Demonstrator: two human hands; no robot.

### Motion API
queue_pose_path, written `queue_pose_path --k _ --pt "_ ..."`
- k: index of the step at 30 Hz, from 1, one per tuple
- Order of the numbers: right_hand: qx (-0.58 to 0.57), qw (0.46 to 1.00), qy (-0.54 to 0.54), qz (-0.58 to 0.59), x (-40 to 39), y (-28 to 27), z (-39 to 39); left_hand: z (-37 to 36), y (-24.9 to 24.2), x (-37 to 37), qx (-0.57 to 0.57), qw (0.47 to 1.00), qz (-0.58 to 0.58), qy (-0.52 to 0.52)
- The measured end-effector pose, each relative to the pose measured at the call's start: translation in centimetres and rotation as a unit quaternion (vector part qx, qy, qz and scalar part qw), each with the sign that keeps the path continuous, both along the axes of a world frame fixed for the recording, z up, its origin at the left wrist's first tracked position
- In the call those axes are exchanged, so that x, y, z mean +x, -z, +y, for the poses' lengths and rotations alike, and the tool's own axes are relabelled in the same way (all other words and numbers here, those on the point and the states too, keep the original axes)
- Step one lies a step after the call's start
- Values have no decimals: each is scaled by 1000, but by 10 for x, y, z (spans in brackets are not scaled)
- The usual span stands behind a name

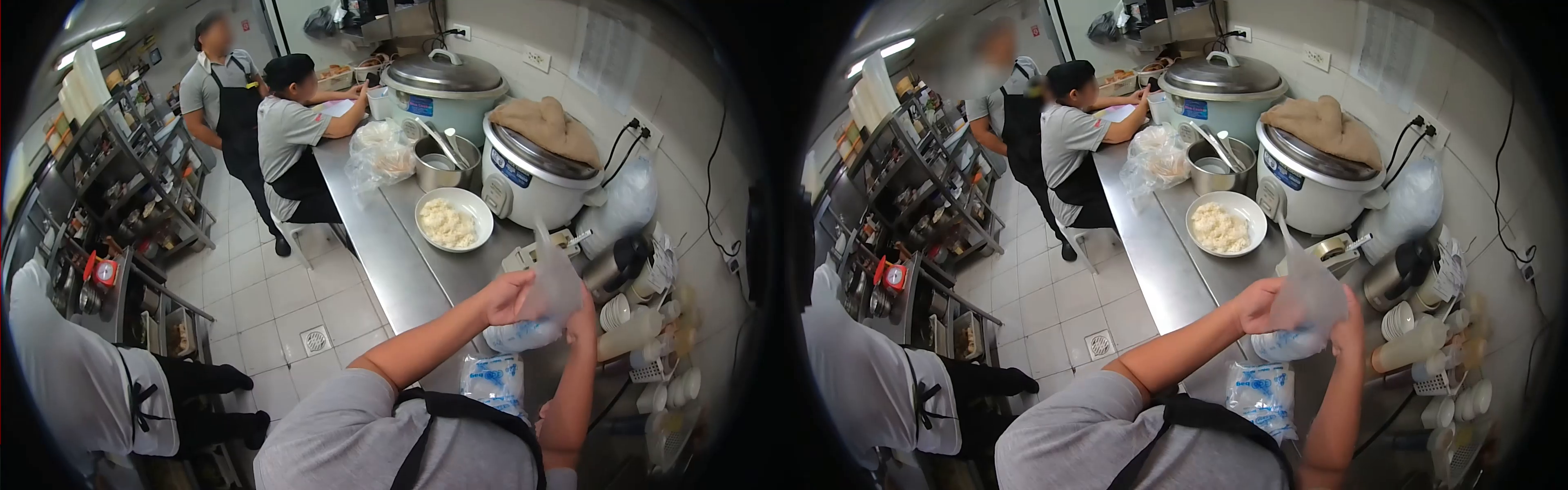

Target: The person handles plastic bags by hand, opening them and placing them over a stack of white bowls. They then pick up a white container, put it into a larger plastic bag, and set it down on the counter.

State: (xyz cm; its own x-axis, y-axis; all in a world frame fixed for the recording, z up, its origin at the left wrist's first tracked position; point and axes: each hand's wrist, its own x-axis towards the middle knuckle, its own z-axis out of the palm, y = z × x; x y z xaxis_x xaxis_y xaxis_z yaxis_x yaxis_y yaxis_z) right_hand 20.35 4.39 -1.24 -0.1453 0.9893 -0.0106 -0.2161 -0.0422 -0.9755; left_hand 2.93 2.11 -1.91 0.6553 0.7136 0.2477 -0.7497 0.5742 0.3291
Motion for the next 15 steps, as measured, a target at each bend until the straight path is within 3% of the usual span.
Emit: queue_pose_path --k 3,4,7,12,15 --pt "-10 994 27 -104 6 34 15 -2 12 -2 -105 994 -30 32" --pt "-19 996 16 -82 3 33 11 -4 15 -3 -150 988 -27 28" --pt "-40 998 -6 -43 -7 28 -4 2 39 -6 -181 977 -28 110" --pt "-93 995 30 13 1 53 -5 8 55 -5 -164 979 18 117" --pt "-77 995 44 -42 3 67 -7 9 58 -4 -160 980 49 109"
